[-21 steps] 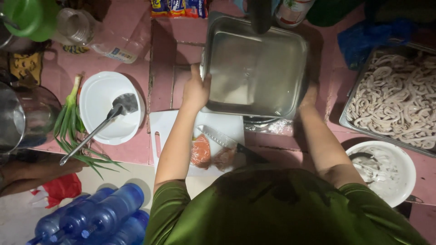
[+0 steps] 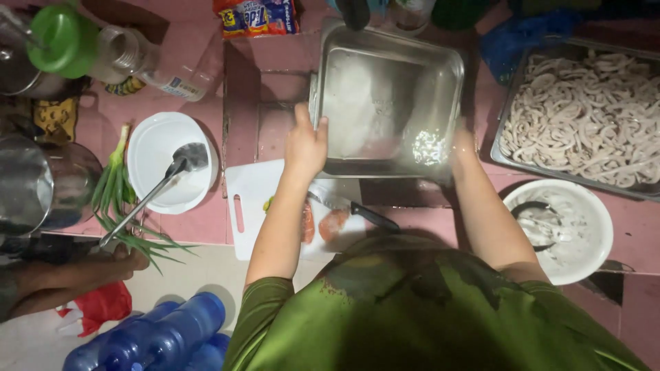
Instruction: Washing and squeezing noodles in a metal tray under running water to prepare them.
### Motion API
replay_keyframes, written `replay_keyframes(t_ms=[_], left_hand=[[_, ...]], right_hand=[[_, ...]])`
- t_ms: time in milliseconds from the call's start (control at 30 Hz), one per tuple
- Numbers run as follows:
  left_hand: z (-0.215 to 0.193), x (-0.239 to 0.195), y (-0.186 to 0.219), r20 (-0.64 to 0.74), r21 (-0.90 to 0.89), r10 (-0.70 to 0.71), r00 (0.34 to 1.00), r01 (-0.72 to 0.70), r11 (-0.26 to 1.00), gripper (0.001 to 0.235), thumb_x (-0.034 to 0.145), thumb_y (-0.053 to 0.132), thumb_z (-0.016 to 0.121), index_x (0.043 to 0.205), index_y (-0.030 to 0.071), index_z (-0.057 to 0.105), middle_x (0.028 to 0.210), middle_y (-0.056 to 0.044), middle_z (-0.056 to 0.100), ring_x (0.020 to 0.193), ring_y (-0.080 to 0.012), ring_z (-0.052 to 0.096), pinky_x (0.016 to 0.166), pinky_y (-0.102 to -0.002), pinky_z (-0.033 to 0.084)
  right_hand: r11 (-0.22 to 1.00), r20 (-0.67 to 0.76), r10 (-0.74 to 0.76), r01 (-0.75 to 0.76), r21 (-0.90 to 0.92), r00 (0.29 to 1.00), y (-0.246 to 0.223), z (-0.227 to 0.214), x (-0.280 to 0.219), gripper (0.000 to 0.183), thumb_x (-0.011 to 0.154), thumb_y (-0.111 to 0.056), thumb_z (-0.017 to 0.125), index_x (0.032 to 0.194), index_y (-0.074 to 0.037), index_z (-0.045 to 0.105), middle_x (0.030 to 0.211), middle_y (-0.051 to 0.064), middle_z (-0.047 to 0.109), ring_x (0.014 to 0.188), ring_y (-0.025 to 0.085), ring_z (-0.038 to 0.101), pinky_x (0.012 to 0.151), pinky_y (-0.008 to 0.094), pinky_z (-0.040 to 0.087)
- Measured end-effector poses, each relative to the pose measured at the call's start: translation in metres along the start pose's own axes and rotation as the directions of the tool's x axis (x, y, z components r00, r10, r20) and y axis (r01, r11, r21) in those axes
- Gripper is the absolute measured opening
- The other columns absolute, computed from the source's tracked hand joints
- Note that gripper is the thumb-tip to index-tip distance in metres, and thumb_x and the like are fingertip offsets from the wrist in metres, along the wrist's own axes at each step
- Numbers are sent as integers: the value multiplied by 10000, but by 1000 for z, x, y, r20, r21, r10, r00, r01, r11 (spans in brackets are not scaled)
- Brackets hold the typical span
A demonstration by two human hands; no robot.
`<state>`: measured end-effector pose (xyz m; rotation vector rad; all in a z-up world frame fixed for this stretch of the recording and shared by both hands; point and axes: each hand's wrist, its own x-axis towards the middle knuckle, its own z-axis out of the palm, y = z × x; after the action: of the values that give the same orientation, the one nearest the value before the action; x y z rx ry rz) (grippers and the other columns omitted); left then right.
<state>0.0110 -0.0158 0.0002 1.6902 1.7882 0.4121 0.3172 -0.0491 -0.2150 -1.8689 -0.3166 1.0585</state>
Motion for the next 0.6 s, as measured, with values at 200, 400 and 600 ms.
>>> replay_keyframes(t_ms=[200, 400, 600], left_hand=[[-5, -32, 21, -54, 98, 105, 993, -99, 990, 332, 951, 300, 456, 1177, 70, 373, 872, -305, 647, 881, -492, 641, 801, -588, 486], [-14, -61, 40, -67, 126, 134, 989, -125, 984, 336, 936, 315, 475, 1188, 129, 354, 900, -261, 658, 876, -474, 651, 810, -562, 496], [-18, -92, 58, -63, 152, 183, 981, -172, 973, 357, 931, 314, 505, 1209, 150, 351, 927, -246, 652, 880, -452, 659, 792, -551, 502]], right_hand=[[989, 77, 141, -144, 40, 987, 30, -7, 4, 733, 914, -648, 405, 1229, 0, 542, 1058, 236, 636, 942, 368, 676, 726, 539, 572], [948, 111, 256, -272, 166, 960, 0, 0, -48, 632, 949, -459, 471, 1257, 93, 482, 1220, 314, 528, 1103, 408, 589, 757, 570, 553], [934, 146, 260, -287, 213, 955, 61, 10, -7, 525, 884, -349, 617, 1154, 96, 548, 1051, 330, 584, 925, 461, 651, 583, 646, 537]])
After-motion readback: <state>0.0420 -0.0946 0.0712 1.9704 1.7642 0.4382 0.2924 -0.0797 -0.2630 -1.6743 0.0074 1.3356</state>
